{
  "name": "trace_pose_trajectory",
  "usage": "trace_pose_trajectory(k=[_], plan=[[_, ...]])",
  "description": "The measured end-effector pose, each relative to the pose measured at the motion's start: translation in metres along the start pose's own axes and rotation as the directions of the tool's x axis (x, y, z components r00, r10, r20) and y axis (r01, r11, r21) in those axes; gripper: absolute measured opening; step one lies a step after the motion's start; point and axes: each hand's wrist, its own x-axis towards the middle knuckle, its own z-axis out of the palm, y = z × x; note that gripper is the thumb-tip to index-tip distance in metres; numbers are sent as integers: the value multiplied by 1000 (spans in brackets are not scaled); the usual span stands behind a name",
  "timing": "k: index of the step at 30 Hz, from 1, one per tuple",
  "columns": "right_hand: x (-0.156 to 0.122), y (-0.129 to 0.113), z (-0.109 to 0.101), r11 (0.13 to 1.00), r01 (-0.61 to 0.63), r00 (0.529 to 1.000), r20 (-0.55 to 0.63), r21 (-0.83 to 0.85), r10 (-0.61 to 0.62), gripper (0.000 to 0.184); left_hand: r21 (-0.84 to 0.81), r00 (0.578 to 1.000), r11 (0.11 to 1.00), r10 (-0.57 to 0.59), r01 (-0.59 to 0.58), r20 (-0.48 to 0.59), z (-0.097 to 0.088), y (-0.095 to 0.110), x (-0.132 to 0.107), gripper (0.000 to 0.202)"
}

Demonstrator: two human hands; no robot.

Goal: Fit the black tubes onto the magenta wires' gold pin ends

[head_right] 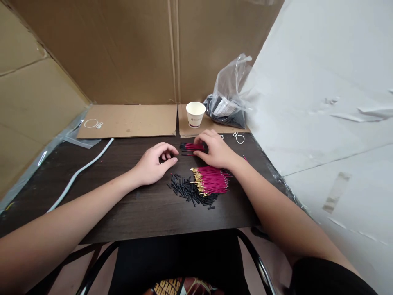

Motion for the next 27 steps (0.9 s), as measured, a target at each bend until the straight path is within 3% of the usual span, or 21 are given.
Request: trace_pose_trajectory(k=[4, 7, 10, 11, 13, 15, 17, 22, 27], plan=[[-1, 9, 4, 999, -34, 999, -16, -20, 33, 29, 20, 997, 998, 66, -67, 34, 0, -1, -1, 2], [1, 10, 8, 999, -40, 998, -58, -31, 38, 22, 27, 991, 994, 104, -107, 80, 0, -1, -2, 3], [2, 4, -3, 999, -32, 998, -58, -15, 31, 15, 43, 982, 989, 136, -143, 134, -2, 0, -3, 5], [2, 1, -11, 1000, -29, 999, -27, 8, 29, 14, 47, 977, 987, 146, -155, 155, -3, 1, -3, 4], [1, -7, -27, 994, -36, 985, 169, 106, 17, 12, 50, 967, 984, 160, -173, 201, -4, 1, -4, 2], [-1, -15, -41, 985, -71, 930, 368, 157, 8, 14, 50, 955, 982, 164, -182, 246, -5, 1, -5, 4], [-2, -21, -48, 980, -97, 877, 481, 172, 2, 13, 51, 946, 981, 166, -187, 278, -5, 0, -4, 5], [-2, -25, -41, 982, -107, 839, 544, 153, 6, 9, 58, 938, 983, 149, -175, 314, -6, 0, -3, 10], [-2, -24, -37, 982, -100, 855, 519, 159, 3, 9, 85, 928, 981, 133, -173, 347, -5, 0, -4, 15]])
